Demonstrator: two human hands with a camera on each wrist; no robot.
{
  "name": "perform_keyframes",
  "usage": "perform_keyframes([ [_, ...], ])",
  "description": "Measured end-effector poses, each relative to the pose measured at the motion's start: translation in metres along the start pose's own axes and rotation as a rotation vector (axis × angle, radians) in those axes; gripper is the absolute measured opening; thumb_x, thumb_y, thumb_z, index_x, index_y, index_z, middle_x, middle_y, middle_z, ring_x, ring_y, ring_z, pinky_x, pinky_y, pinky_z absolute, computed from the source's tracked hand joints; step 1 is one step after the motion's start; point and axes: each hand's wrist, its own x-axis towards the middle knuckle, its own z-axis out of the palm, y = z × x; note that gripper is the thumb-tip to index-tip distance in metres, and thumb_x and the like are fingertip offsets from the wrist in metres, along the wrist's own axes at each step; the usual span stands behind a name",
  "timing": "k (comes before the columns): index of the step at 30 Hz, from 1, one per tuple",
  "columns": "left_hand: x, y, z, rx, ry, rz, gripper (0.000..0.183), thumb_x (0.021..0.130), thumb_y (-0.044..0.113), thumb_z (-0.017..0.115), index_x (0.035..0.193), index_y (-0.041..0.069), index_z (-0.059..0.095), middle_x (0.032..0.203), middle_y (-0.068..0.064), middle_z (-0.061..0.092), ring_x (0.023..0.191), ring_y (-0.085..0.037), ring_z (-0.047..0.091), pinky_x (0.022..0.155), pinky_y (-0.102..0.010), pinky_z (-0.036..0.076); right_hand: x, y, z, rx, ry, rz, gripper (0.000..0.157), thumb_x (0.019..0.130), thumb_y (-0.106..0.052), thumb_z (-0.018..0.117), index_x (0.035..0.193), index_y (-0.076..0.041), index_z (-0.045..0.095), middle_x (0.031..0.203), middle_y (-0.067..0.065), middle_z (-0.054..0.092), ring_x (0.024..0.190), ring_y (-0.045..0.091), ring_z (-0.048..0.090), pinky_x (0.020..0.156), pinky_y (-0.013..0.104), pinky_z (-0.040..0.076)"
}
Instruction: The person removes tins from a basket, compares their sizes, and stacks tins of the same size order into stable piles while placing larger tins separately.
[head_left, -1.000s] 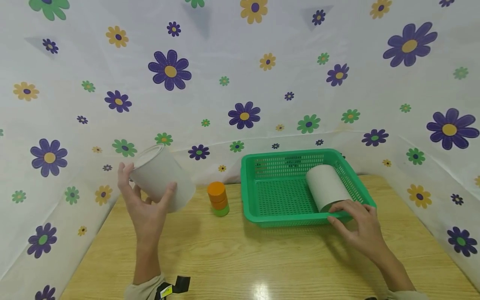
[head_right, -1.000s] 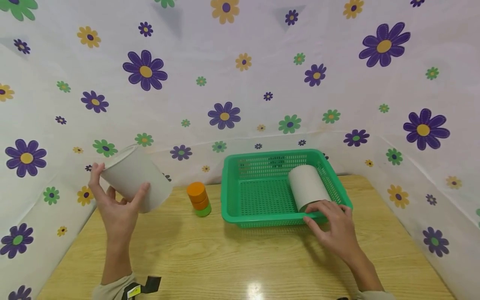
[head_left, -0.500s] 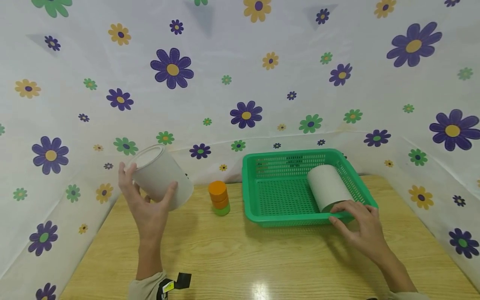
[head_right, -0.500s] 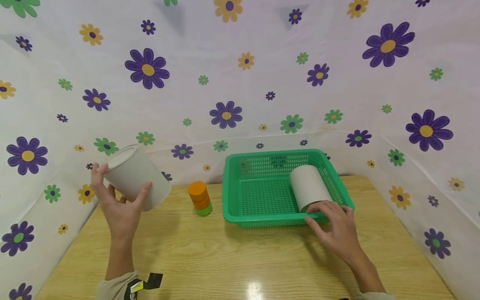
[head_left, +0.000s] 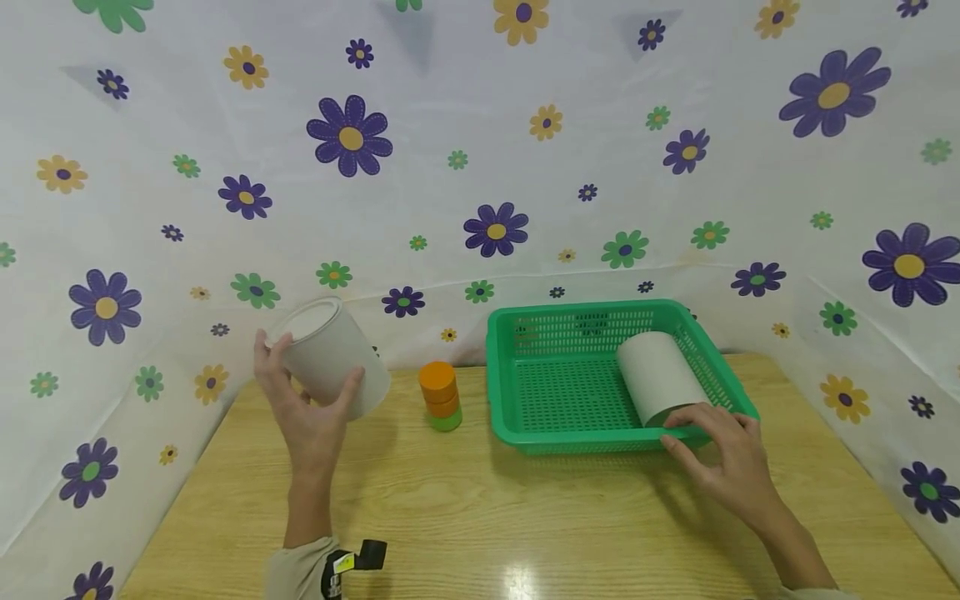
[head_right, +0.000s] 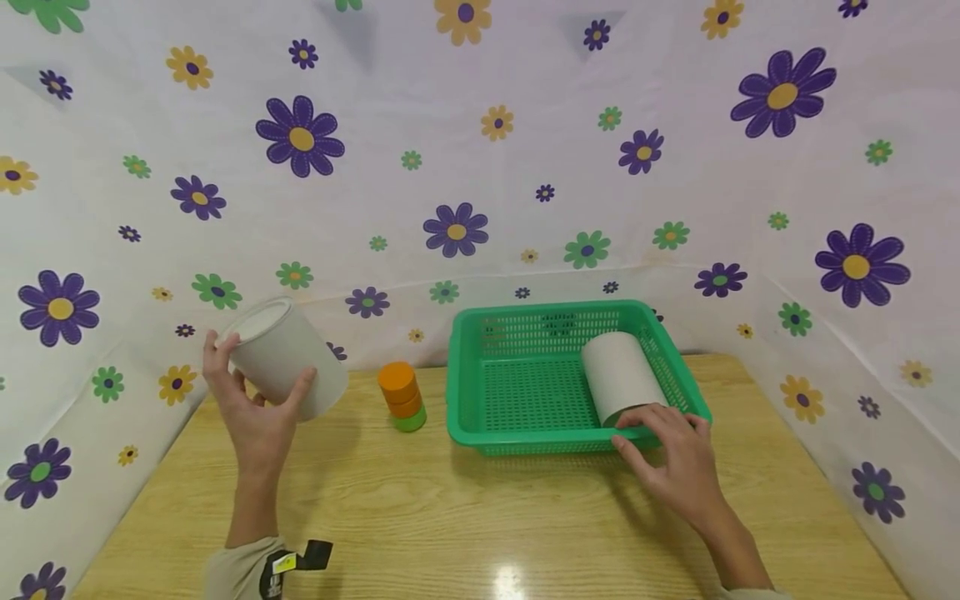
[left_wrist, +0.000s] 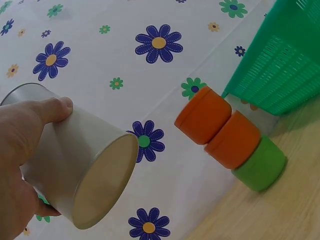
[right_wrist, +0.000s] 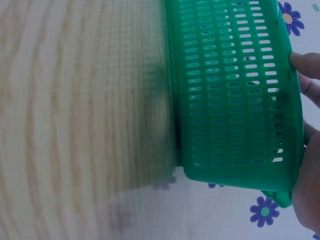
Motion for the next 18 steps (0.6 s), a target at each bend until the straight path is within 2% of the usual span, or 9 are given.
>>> perform_keyframes([
  [6, -0.005, -0.009, 0.004, 0.036, -0.011, -0.032, 0.091, 0.079, 0.009, 0.088, 0.154, 0.021, 0.036, 0.17, 0.0, 0.01, 0.145, -0.034, 0.032, 0.093, -0.08, 0.041, -0.001, 0.0, 0.0, 0.002, 0.0, 0.002, 0.032, 0.075, -0.002, 0.084, 0.097, -0.021, 0.07, 0.097, -0.009, 0.069, 0.099, 0.002, 0.053, 0.088, 0.049, 0.025],
  [13, -0.01, 0.002, 0.01, 0.031, -0.026, -0.047, 0.087, 0.078, 0.0, 0.086, 0.15, 0.008, 0.037, 0.167, -0.02, 0.01, 0.144, -0.045, 0.029, 0.093, -0.085, 0.034, -0.001, 0.0, 0.0, 0.002, 0.001, -0.002, 0.032, 0.075, -0.002, 0.084, 0.097, -0.02, 0.069, 0.096, -0.009, 0.069, 0.098, 0.001, 0.053, 0.088, 0.047, 0.025],
  [15, -0.011, -0.003, 0.011, 0.026, -0.022, -0.046, 0.087, 0.077, -0.001, 0.086, 0.149, 0.008, 0.038, 0.167, -0.019, 0.01, 0.144, -0.044, 0.028, 0.094, -0.085, 0.034, -0.001, 0.001, 0.0, 0.002, -0.002, -0.004, 0.031, 0.076, -0.001, 0.083, 0.097, -0.019, 0.069, 0.096, -0.009, 0.069, 0.099, 0.001, 0.053, 0.088, 0.048, 0.025],
  [18, -0.013, -0.022, 0.013, 0.044, -0.015, -0.052, 0.088, 0.078, 0.004, 0.088, 0.15, 0.013, 0.039, 0.168, -0.013, 0.011, 0.147, -0.039, 0.027, 0.099, -0.082, 0.034, -0.001, 0.001, 0.0, 0.003, -0.004, -0.003, 0.031, 0.076, -0.001, 0.083, 0.097, -0.018, 0.069, 0.097, -0.009, 0.069, 0.1, 0.0, 0.053, 0.088, 0.049, 0.025],
])
